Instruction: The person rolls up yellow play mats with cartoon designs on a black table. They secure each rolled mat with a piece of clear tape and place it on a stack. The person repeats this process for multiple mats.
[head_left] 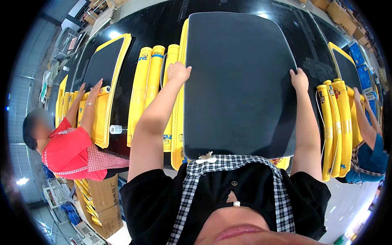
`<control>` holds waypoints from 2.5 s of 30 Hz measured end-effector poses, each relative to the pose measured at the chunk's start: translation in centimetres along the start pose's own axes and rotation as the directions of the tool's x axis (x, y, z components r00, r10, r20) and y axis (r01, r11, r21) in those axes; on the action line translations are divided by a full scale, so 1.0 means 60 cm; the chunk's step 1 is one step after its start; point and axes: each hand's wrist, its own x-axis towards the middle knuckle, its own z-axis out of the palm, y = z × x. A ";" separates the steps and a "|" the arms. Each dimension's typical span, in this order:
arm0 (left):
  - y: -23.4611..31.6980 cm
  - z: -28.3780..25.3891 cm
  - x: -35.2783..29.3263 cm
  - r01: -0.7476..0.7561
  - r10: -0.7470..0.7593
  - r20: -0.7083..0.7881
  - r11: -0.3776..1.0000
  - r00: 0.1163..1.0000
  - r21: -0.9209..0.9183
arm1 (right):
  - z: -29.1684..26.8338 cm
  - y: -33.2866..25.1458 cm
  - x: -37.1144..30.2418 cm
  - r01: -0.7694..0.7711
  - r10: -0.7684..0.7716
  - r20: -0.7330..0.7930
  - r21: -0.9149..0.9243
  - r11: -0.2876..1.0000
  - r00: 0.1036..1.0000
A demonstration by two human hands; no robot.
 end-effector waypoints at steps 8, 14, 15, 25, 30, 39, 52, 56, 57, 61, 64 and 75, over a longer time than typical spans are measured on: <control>0.060 0.027 -0.001 0.021 -0.027 -0.124 0.998 0.992 -0.051 | 0.025 0.021 -0.024 -0.033 0.042 0.173 -0.055 0.998 0.984; 0.081 0.012 0.021 -0.216 0.165 -0.217 0.946 0.962 -0.241 | 0.006 -0.025 -0.045 0.049 -0.060 0.096 0.113 0.992 0.994; 0.118 -0.008 -0.005 -0.338 0.299 -0.199 0.918 0.933 -0.207 | -0.008 -0.042 -0.050 0.005 -0.028 0.157 0.146 0.989 0.987; 0.232 0.076 -0.113 -0.618 0.618 0.000 0.786 0.786 0.003 | -0.015 -0.082 -0.054 0.028 -0.052 0.217 0.113 0.993 0.975; 0.215 0.029 -0.098 -0.639 0.638 -0.047 0.766 0.769 -0.069 | 0.009 -0.012 -0.040 0.059 -0.062 0.004 0.250 0.966 0.998; 0.032 -0.108 0.115 -0.441 0.276 -0.519 0.868 0.809 -0.226 | -0.005 -0.119 0.027 0.051 -0.037 -0.039 0.453 0.890 0.999; -0.093 0.039 -0.145 -0.296 0.242 -0.233 0.926 0.942 -0.234 | -0.031 0.012 -0.222 0.028 -0.055 0.183 0.147 0.989 0.982; -0.093 0.062 -0.137 -0.391 0.330 -0.290 0.902 0.898 -0.185 | -0.034 0.024 -0.248 0.001 -0.024 0.160 0.140 0.990 0.987; -0.080 0.059 -0.129 -0.435 0.343 -0.375 0.879 0.861 -0.197 | -0.026 0.030 -0.241 0.005 -0.022 0.151 0.115 0.993 0.988; -0.064 0.069 -0.041 -0.484 0.375 -0.396 0.846 0.838 -0.222 | 0.008 0.033 -0.167 0.076 -0.082 0.046 0.123 0.990 0.996; -0.042 0.043 -0.045 -0.331 0.285 -0.236 0.926 0.929 -0.182 | -0.008 0.011 -0.156 -0.006 0.001 0.106 0.044 0.999 0.994; -0.076 0.112 -0.415 -0.774 0.733 -0.249 0.601 0.634 -0.199 | -0.043 -0.069 -0.462 0.620 -0.666 0.142 0.266 0.738 0.732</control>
